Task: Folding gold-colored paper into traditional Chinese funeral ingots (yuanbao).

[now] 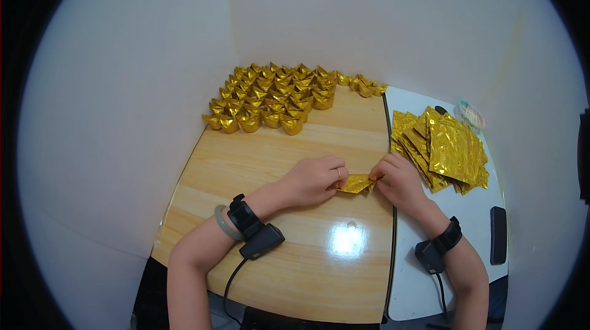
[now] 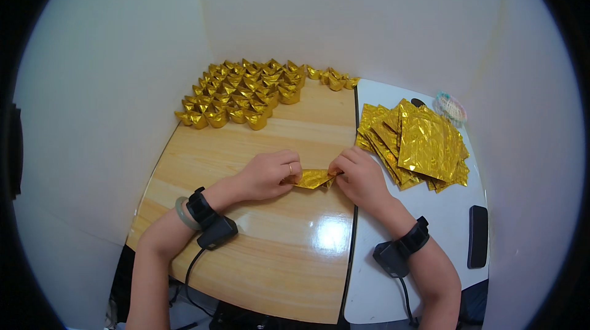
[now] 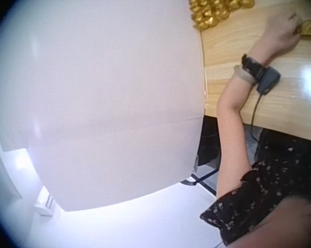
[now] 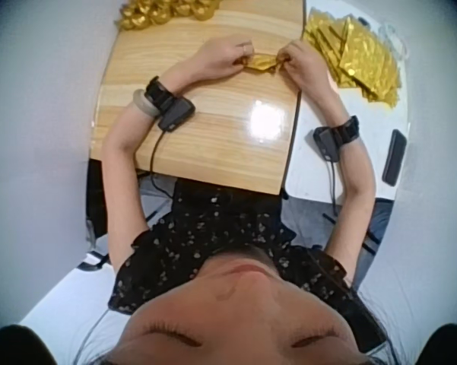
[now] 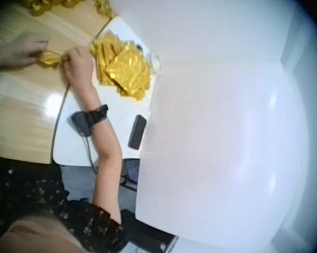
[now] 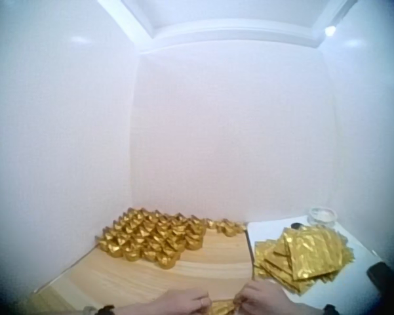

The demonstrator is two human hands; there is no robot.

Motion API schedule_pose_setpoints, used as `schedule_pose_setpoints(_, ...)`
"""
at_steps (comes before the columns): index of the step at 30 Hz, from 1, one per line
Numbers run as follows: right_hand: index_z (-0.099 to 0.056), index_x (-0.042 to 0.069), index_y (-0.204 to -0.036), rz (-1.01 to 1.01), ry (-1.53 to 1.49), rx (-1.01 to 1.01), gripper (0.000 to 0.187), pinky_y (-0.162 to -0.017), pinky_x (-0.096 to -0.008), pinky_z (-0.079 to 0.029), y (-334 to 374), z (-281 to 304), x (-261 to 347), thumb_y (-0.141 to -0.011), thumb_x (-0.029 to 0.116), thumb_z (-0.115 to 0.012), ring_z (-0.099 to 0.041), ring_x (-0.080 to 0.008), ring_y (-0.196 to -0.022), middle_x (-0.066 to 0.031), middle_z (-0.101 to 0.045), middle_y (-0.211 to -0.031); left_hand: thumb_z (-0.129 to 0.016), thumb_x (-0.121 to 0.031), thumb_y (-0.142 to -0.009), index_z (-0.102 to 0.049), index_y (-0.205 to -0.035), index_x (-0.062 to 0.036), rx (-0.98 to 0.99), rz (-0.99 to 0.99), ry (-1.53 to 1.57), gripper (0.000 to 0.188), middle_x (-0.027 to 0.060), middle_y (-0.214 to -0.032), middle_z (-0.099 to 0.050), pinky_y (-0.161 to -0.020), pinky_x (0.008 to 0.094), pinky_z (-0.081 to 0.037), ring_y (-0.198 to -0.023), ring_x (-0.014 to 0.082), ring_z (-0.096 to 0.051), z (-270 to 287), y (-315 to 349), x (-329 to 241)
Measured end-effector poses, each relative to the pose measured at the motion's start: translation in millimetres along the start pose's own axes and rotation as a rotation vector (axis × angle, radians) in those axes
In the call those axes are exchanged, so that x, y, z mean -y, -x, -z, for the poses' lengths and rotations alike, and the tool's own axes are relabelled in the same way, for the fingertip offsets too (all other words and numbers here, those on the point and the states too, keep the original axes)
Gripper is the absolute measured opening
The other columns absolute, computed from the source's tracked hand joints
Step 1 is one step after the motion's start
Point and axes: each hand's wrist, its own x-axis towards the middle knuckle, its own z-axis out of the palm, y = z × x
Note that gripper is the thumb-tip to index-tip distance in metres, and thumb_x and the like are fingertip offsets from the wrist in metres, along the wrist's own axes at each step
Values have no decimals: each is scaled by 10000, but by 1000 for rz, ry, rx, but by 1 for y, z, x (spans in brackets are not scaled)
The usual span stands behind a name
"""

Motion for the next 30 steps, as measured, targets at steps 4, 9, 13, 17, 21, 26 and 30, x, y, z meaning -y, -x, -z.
schedule_pose_setpoints(4, -563, 56, -802, -1, 20, -16, 212, -696, -352, -466, 0, 0, 0, -634, -50, -636, -546, -268, -814, -74, -540, -804, -718, -70, -690, -537, -805, -108, 3, -32, 37, 217, 37, -812, -519, -616, 353, -468, -788, 252, -554, 3, -2, -4)
schedule_pose_setpoints(9, -561, 60, -795, 3, 17, 3, 179, -709, -364, -465, 3, -5, -8, -660, -48, -604, -543, -275, -849, -79, -547, -829, -724, -141, -749, -582, -849, -114, 100, -87, 78, 176, 31, -849, -545, -636, 339, -474, -799, 236, -562, 0, 0, -8)
schedule_pose_setpoints(13, -567, 61, -800, -81, -43, 89, 152, -732, -374, -466, 6, -5, -12, -689, -43, -569, -537, -282, -891, -84, -550, -846, -690, -214, -826, -647, -1019, -106, 182, 191, 307, 226, 42, -976, -590, -782, 344, -479, -955, 238, -557, -7, 6, 5)
schedule_pose_setpoints(17, -566, 54, -803, -86, -56, 72, 129, -726, -388, -467, 7, -6, -12, -714, -39, -566, -548, -291, -862, -85, -559, -850, -656, -240, -854, -605, -1202, -109, 212, 46, 155, 376, 69, -1187, -572, -954, 370, -417, -1146, 293, -475, -5, 5, 11)
schedule_pose_setpoints(21, -615, 52, -929, -109, -72, 72, 133, -772, -382, -488, 6, -6, -8, -799, 76, -621, -587, -299, -900, -93, -612, -982, -604, -401, -866, -416, -1407, -142, 353, 82, -16, 628, 79, -1440, -404, -1099, 493, -237, -1339, 371, -280, -5, 8, 14)
schedule_pose_setpoints(26, -593, 60, -1208, -17, 2, 278, 467, -894, -357, -497, 7, 2, 8, -815, 292, -691, -565, -283, -1130, -103, -583, -1257, -576, -561, -822, -269, -1484, -164, 498, 134, -74, 831, 72, -1530, -270, -1117, 588, -114, -1419, 390, -130, 3, 5, 9)
schedule_pose_setpoints(30, -576, 45, -1248, -70, -48, 361, 521, -968, -356, -458, 5, 8, 3, -803, 281, -712, -547, -303, -1174, -144, -548, -1307, -587, -607, -785, -246, -1492, -189, 542, 136, -106, 890, 91, -1550, -203, -1108, 611, -114, -1422, 409, -86, 6, 6, 10)
